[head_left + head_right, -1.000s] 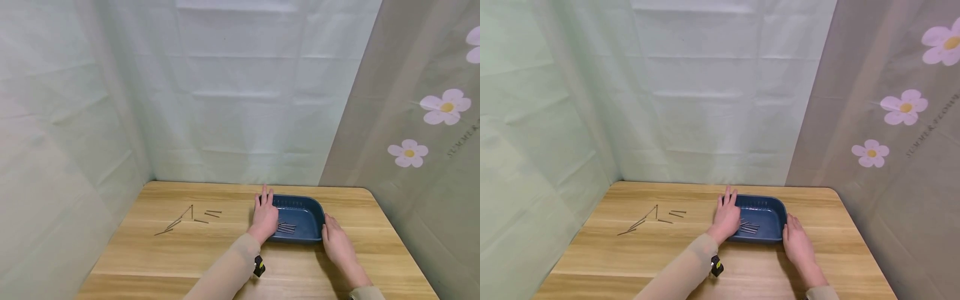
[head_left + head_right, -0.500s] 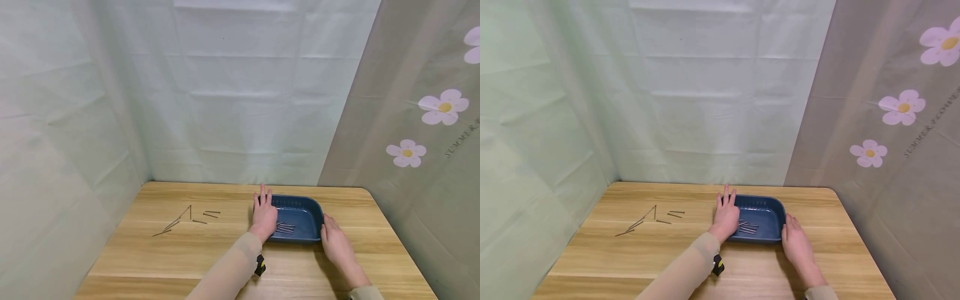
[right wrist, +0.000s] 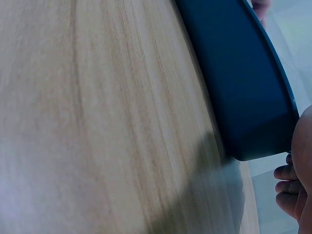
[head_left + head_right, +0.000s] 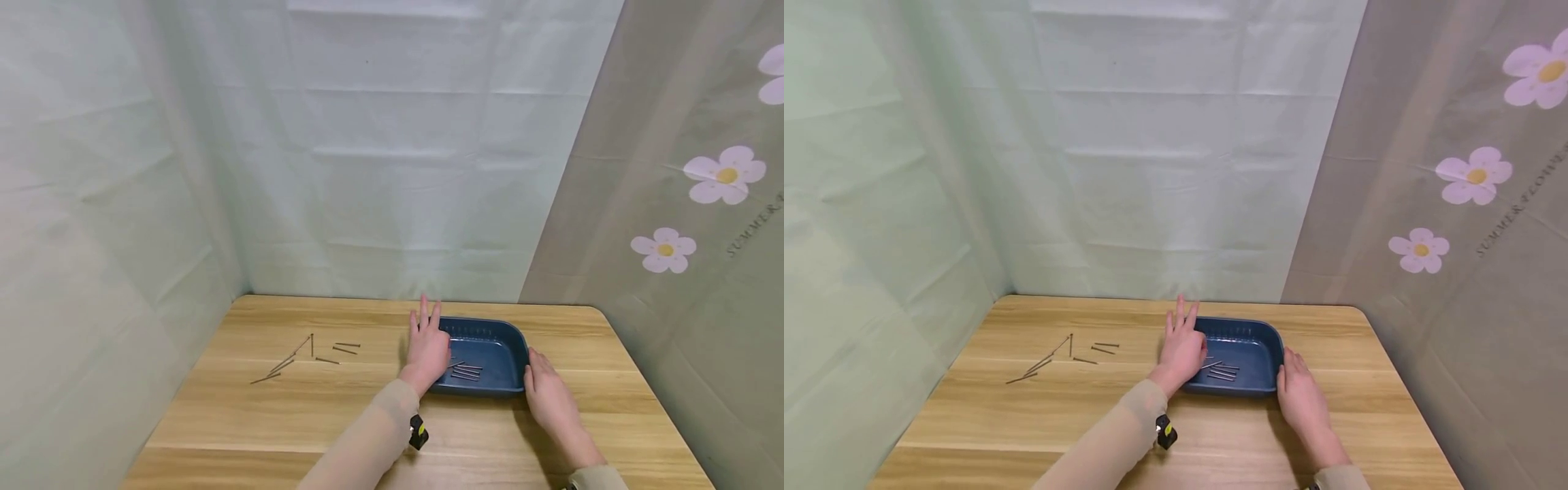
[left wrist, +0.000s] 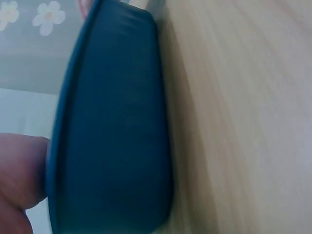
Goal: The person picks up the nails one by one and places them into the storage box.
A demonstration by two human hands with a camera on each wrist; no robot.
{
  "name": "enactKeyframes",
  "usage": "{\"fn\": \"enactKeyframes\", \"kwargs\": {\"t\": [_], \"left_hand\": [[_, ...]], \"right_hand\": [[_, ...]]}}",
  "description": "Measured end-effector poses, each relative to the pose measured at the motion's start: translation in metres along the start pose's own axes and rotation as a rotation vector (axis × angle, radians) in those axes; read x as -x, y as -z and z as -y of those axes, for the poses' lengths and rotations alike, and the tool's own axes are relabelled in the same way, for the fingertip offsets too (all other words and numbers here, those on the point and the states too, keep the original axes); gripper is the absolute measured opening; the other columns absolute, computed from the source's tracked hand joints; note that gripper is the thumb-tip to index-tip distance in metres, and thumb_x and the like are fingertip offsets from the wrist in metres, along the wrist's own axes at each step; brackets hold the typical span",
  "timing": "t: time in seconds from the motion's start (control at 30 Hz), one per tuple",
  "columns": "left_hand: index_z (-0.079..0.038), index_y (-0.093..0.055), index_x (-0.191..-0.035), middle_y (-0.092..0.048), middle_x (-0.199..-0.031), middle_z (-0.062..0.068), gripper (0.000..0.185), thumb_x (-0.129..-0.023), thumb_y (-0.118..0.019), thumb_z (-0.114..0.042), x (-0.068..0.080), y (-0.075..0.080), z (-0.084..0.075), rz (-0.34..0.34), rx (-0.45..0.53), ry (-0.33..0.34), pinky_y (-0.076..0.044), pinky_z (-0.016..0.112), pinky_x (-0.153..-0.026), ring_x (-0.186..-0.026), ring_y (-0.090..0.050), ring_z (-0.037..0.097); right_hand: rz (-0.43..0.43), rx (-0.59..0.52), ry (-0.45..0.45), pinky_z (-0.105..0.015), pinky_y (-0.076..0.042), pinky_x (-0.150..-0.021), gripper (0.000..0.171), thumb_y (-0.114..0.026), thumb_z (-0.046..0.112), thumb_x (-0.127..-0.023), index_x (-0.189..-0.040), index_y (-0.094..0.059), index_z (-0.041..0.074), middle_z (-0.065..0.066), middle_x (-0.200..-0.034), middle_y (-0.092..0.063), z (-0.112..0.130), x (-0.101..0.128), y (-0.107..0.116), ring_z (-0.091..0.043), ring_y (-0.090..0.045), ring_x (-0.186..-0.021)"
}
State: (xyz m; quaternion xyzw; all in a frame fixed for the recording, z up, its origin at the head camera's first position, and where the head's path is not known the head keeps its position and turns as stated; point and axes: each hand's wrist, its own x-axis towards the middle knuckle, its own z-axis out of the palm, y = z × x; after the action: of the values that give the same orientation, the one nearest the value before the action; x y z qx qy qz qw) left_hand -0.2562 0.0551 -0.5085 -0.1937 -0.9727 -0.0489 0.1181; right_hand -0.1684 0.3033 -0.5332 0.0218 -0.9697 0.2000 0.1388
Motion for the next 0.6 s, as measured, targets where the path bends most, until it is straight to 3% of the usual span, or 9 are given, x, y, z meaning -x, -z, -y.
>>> {"fn": "enactKeyframes", "kwargs": {"t": [0.27, 0.4, 0.6], "left_hand": [[-0.021, -0.076, -0.089, -0.028, -0.174, 0.018, 0.011, -0.091, -0.086, -0.025, 0.021, 0.013, 0.032, -0.138, 0.274, 0.016, -0.013, 0.066, -0.127, -0.163, 0.003, 0.047], [-0.020, -0.076, -0.092, -0.028, -0.172, 0.023, 0.011, -0.090, -0.086, -0.022, 0.041, 0.021, 0.061, -0.203, 0.344, 0.027, -0.012, 0.070, -0.125, -0.161, 0.000, 0.052], [-0.019, -0.076, -0.097, -0.022, -0.175, 0.020, 0.013, -0.091, -0.087, -0.019, 0.077, 0.035, 0.114, -0.230, 0.385, 0.100, -0.007, 0.071, -0.125, -0.162, 0.011, 0.044]], "right_hand": [[0.021, -0.009, -0.010, -0.066, -0.039, -0.115, 0.049, -0.046, 0.013, -0.112, -0.152, -0.044, -0.016, -0.037, -0.154, -0.048, -0.001, 0.005, 0.001, -0.055, -0.046, -0.143], [0.012, -0.013, 0.001, -0.066, -0.039, -0.116, 0.049, -0.046, 0.013, -0.112, -0.151, -0.045, -0.016, -0.037, -0.153, -0.048, -0.003, 0.007, 0.001, -0.055, -0.047, -0.143], [0.004, -0.021, 0.013, -0.066, -0.039, -0.115, 0.049, -0.047, 0.012, -0.112, -0.151, -0.045, -0.016, -0.038, -0.153, -0.048, -0.005, 0.006, 0.002, -0.055, -0.047, -0.142]]}}
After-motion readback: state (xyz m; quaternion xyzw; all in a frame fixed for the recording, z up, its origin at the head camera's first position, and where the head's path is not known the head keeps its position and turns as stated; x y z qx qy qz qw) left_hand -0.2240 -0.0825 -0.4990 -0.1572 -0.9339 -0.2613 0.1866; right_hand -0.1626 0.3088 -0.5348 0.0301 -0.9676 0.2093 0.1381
